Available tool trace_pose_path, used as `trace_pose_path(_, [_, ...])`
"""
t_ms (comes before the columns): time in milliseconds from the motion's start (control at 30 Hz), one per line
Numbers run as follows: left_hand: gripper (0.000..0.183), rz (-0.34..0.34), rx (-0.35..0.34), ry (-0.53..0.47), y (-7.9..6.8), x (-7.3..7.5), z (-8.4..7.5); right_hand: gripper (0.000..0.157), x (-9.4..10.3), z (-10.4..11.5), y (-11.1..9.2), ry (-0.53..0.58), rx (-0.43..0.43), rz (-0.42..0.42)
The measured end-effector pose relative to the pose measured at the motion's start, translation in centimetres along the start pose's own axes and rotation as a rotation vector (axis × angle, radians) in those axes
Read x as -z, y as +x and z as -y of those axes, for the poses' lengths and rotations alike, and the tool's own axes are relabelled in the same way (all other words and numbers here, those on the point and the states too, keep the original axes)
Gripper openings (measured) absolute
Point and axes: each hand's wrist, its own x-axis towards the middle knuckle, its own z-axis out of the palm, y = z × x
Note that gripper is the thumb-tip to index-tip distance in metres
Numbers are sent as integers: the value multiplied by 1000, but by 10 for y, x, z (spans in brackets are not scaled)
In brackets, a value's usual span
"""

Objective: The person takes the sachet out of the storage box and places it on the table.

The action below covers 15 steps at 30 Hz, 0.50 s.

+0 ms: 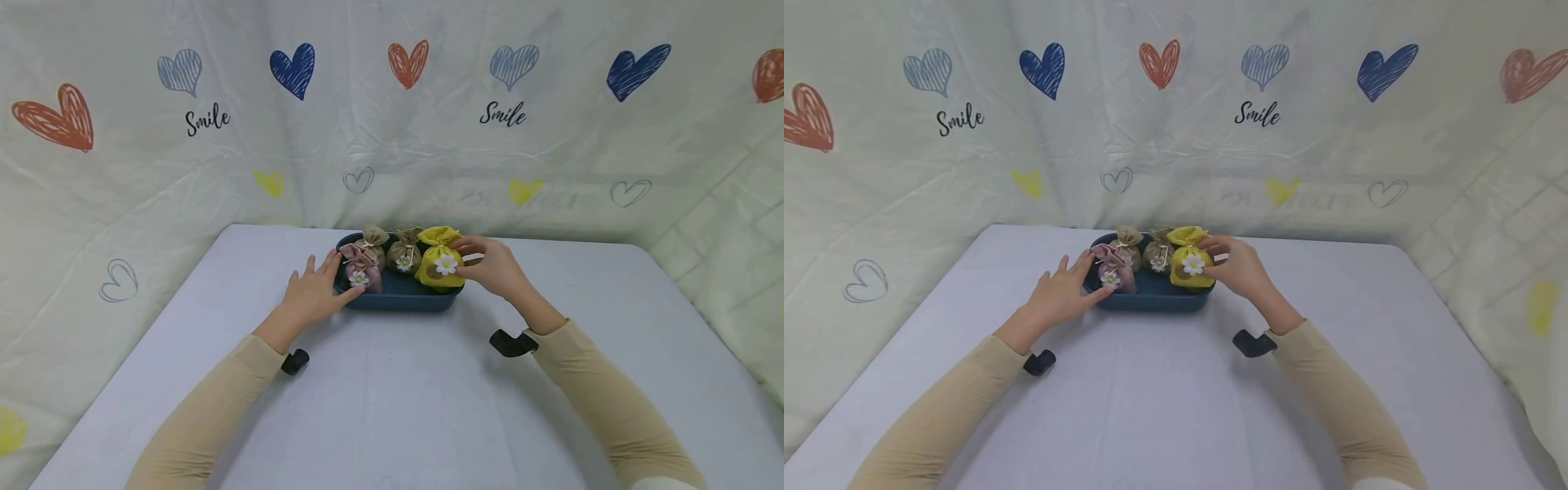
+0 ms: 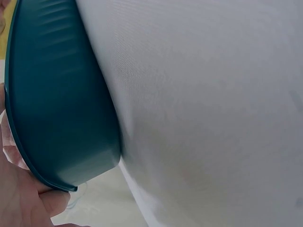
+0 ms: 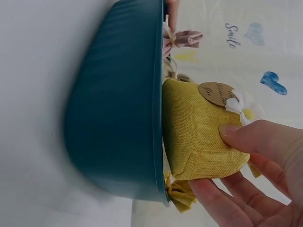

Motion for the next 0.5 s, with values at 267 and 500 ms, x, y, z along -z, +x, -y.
trace_pose_path(267, [98, -1, 2, 5, 0, 0, 0, 46, 14, -5, -9, -4, 6, -1])
trace_pose_path(500, [98, -5, -5, 4, 0, 0, 0, 44, 24, -14, -14, -22, 3, -19])
